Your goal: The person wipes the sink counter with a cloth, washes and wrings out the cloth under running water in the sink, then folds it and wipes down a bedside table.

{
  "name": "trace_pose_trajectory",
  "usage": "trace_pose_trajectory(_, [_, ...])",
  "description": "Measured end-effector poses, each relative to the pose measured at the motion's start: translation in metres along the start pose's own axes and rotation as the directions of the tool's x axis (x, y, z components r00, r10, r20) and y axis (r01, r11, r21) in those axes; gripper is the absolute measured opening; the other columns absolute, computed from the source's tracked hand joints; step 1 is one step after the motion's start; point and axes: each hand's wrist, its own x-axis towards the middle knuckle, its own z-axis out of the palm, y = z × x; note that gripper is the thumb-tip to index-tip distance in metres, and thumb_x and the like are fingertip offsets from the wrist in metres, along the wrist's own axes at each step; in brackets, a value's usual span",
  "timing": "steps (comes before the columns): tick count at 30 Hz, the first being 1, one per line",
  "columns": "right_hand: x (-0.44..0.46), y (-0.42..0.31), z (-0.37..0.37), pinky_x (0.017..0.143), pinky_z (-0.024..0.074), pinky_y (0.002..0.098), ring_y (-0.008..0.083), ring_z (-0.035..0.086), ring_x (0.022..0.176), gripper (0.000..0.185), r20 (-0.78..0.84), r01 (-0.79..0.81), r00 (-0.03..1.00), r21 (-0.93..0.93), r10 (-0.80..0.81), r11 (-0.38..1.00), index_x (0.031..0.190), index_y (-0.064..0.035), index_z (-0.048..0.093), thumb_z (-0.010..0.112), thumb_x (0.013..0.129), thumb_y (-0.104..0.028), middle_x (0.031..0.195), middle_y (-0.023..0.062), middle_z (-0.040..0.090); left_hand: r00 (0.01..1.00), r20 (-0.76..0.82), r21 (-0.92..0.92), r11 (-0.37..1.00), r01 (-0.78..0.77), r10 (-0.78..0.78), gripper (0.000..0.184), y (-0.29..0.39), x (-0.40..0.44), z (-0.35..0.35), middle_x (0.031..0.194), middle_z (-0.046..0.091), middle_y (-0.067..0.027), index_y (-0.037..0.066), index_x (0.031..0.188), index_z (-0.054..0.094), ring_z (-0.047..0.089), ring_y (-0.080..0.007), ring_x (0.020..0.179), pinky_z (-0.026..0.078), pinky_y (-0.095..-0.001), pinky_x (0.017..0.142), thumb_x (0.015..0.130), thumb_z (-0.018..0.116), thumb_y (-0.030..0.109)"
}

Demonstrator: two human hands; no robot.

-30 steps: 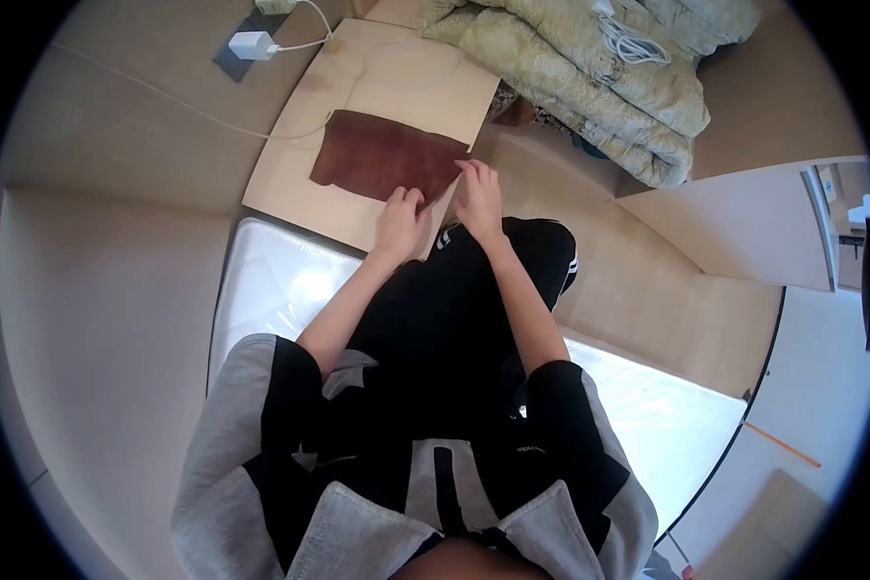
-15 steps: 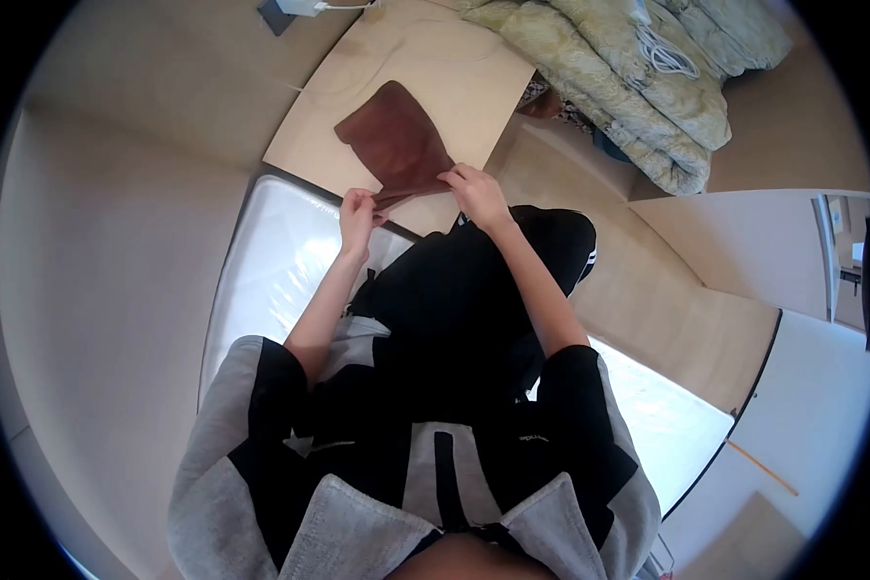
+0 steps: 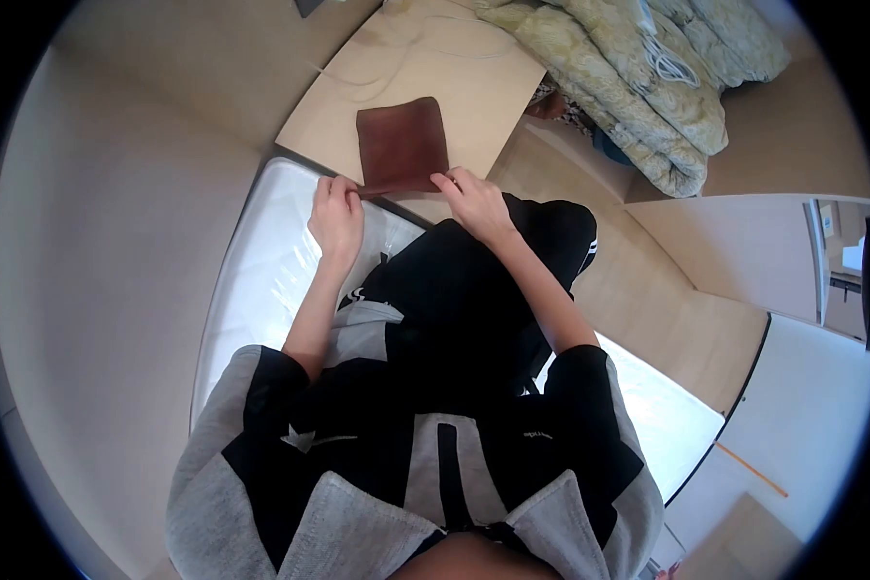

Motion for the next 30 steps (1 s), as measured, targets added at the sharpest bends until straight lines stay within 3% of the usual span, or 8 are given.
trace_pose_trajectory(2, [0.000,-0.002,0.001,0.054,0.0495,0.0325,0.0217,0.059,0.066,0.028,-0.012,0.003,1.000,0.008,-0.002,1.000,0.101,-0.0061,0.057,0.055,0.073,-0.003,0.080,0.0067,0.054,0.999,-0.042,0.009,1.000,-0.004,0.005,0.003,-0.001,0.002,-0.005,0.081,0.057,-0.0084,0.005,0.076,0.060,0.060,-0.0273,0.069,0.048,-0.0384,0.068,0.075,0.057,0.004])
trace_pose_trajectory(6, [-0.005,0.001,-0.001,0.050,0.0488,0.0305,0.0189,0.058,0.062,0.026,-0.047,0.005,0.999,-0.011,-0.006,1.000,0.100,-0.0075,0.057,0.057,0.074,-0.006,0.075,0.0052,0.053,0.992,0.072,-0.402,0.907,0.128,-0.108,0.009,-0.020,0.006,-0.012,0.078,0.059,-0.0102,0.004,0.079,0.067,0.062,-0.0201,0.067,0.050,-0.0312,0.066,0.072,0.061,0.001])
trace_pose_trajectory(9, [-0.009,0.004,-0.005,0.051,0.0489,0.0320,0.0210,0.059,0.062,0.020,-0.031,0.013,0.999,0.014,-0.012,1.000,0.095,-0.0065,0.058,0.057,0.074,-0.005,0.071,0.0066,0.055,0.838,0.386,-0.638,0.544,0.545,-0.387,0.015,-0.022,0.006,-0.020,0.079,0.060,-0.0111,0.003,0.086,0.069,0.063,-0.0194,0.069,0.050,-0.0309,0.066,0.073,0.061,0.001])
trace_pose_trajectory(13, [-0.011,0.000,-0.010,0.057,0.0504,0.0307,0.0231,0.062,0.068,0.019,0.035,-0.069,0.997,0.207,0.063,0.976,0.094,-0.0027,0.062,0.057,0.075,-0.001,0.074,0.0099,0.060,0.968,0.225,-0.312,0.933,0.176,-0.108,0.014,-0.027,0.000,-0.028,0.085,0.062,-0.0143,0.002,0.084,0.069,0.064,-0.0230,0.070,0.051,-0.0334,0.066,0.074,0.059,0.002])
trace_pose_trajectory(17, [-0.014,0.006,-0.002,0.062,0.0520,0.0274,0.0225,0.066,0.074,0.019,0.209,-0.359,0.933,0.510,0.292,0.782,0.096,0.0020,0.064,0.061,0.078,-0.004,0.082,0.0117,0.067,0.944,0.329,-0.190,0.977,0.099,-0.031,0.013,-0.039,0.002,-0.025,0.077,0.064,-0.0132,0.002,0.082,0.069,0.064,-0.0208,0.066,0.051,-0.0315,0.062,0.073,0.062,0.006])
trace_pose_trajectory(20, [-0.009,0.023,0.006,0.064,0.0508,0.0252,0.0140,0.066,0.073,0.016,0.399,-0.542,0.830,0.740,0.389,0.398,0.095,0.0030,0.066,0.064,0.082,-0.008,0.083,0.0090,0.069,0.796,0.585,-0.348,0.839,0.418,-0.154,0.013,-0.056,0.022,-0.017,0.074,0.066,-0.0103,0.002,0.083,0.070,0.064,-0.0154,0.063,0.052,-0.0272,0.058,0.072,0.064,0.007])
trace_pose_trajectory(24, [0.006,0.061,0.031,0.067,0.0476,0.0226,0.0065,0.058,0.074,0.019,0.500,-0.648,0.750,0.689,0.433,0.326,0.094,0.0043,0.066,0.065,0.085,-0.013,0.083,0.0044,0.067,0.746,0.658,-0.480,0.706,0.520,-0.102,0.018,-0.057,0.067,-0.006,0.076,0.067,-0.0069,-0.001,0.086,0.068,0.063,-0.0120,0.064,0.052,-0.0237,0.058,0.082,0.056,0.011])
trace_pose_trajectory(30, [0.046,0.103,0.065,0.067,0.0461,0.0233,0.0068,0.057,0.072,0.023,0.410,-0.578,0.803,0.712,0.432,0.400,0.089,0.0049,0.065,0.068,0.083,-0.018,0.078,0.0033,0.066,0.728,0.685,-0.345,0.895,0.285,0.033,0.017,-0.074,0.140,0.053,0.073,0.063,-0.0030,-0.001,0.086,0.065,0.060,-0.0088,0.064,0.050,-0.0221,0.059,0.084,0.059,0.015])
